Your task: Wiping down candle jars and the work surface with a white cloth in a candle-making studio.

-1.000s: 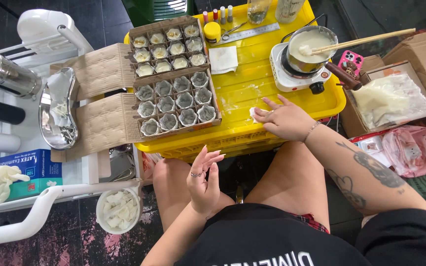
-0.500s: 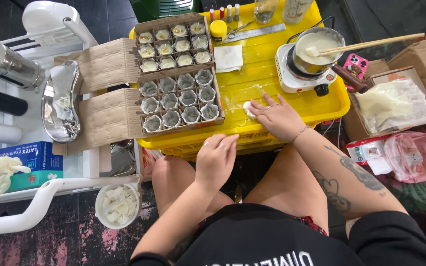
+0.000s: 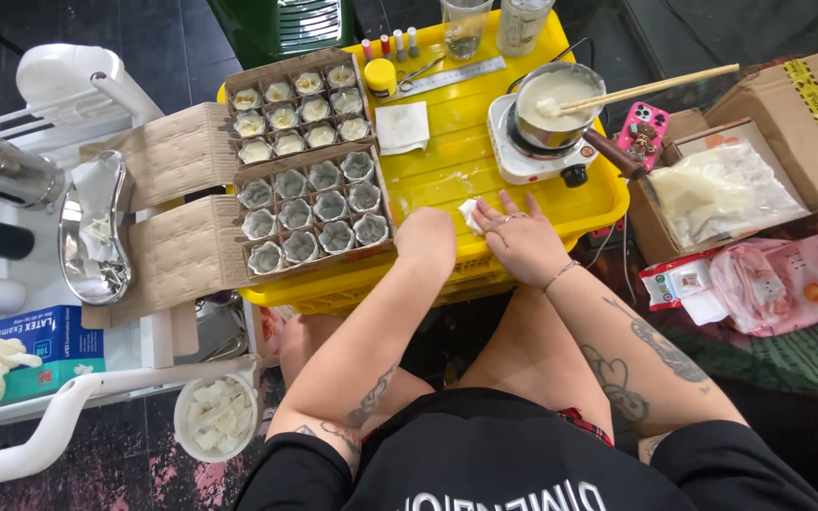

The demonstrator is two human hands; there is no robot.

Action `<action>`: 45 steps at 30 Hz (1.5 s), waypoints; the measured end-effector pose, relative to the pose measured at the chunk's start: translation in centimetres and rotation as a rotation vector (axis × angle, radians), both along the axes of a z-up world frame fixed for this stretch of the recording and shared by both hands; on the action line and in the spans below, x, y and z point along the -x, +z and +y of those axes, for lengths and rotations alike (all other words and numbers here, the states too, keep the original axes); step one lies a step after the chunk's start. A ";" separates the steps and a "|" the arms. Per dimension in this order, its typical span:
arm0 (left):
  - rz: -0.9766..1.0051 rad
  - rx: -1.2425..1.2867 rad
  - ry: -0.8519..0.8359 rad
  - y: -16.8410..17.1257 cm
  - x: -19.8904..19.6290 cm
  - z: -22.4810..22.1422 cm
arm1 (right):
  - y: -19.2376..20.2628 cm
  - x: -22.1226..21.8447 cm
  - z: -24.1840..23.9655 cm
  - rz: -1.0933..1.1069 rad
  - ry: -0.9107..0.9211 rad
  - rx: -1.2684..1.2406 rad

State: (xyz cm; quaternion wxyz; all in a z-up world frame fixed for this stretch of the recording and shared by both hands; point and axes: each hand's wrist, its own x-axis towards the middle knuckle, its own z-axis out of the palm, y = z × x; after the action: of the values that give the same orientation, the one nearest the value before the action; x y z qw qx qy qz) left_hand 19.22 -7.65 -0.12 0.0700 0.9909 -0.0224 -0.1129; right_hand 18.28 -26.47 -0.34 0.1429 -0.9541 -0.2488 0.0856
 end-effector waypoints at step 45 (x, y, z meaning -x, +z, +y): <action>-0.066 0.205 0.906 -13.1 33.5 41.3 | 7.4 18.8 29.4 0.740 0.537 -0.606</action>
State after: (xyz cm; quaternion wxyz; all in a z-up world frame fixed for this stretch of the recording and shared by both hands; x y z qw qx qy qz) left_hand -14.32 33.65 -13.25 0.2091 0.8919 0.3993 -0.0366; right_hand -0.49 2.97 7.07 0.4623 -0.6795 -0.4303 0.3734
